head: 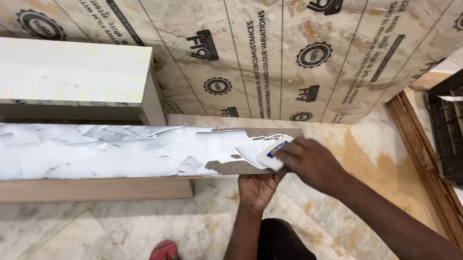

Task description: The person scoops white adhesive from a yellow bucket using a plastic scraper and applies it to a long wooden plank. They then spread the adhesive evenly along the surface of the plank using the scraper.

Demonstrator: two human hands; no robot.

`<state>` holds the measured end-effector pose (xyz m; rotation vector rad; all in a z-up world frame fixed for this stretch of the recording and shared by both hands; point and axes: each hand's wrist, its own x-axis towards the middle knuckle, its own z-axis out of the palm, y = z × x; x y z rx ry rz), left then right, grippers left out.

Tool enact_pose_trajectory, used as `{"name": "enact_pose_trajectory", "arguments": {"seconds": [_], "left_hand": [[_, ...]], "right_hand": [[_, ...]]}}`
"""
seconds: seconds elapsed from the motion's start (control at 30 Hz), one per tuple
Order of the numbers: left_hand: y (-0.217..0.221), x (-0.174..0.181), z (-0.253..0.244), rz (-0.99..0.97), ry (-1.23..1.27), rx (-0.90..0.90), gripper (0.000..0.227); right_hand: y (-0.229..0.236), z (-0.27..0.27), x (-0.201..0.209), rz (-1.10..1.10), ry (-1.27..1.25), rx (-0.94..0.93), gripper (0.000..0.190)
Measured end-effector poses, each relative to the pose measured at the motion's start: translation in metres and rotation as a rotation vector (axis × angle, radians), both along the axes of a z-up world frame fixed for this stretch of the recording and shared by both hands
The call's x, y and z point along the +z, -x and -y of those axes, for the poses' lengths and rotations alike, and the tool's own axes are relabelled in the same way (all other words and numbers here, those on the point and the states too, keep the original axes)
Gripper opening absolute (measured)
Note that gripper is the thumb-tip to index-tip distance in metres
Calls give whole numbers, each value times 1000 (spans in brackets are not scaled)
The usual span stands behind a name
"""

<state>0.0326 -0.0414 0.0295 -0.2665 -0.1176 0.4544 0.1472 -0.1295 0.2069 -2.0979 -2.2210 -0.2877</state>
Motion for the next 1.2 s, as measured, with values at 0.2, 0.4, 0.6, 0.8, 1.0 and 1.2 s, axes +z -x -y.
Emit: {"name": "enact_pose_trajectory", "arguments": {"seconds": [0.2, 0.4, 0.6, 0.8, 1.0, 1.2], "left_hand": [[0, -3, -1, -22, -7, 0, 62], [-6, 8, 6, -15, -9, -19, 58], [-20, -14, 15, 125, -11, -33, 47], [-23, -25, 10, 34, 267, -48, 47], [-12, 15, 10, -55, -141, -62, 62], [-15, 9, 11, 69, -48, -83, 62]], "right_hand": [[-30, 69, -8, 58, 82, -44, 41], [-53, 62, 23, -60, -248, -95, 37], [-15, 37, 5, 142, 17, -59, 38], [7, 90, -10, 5, 5, -34, 46], [-21, 83, 9, 20, -147, -129, 41], [-20, 85, -24, 43, -44, -59, 48]]}}
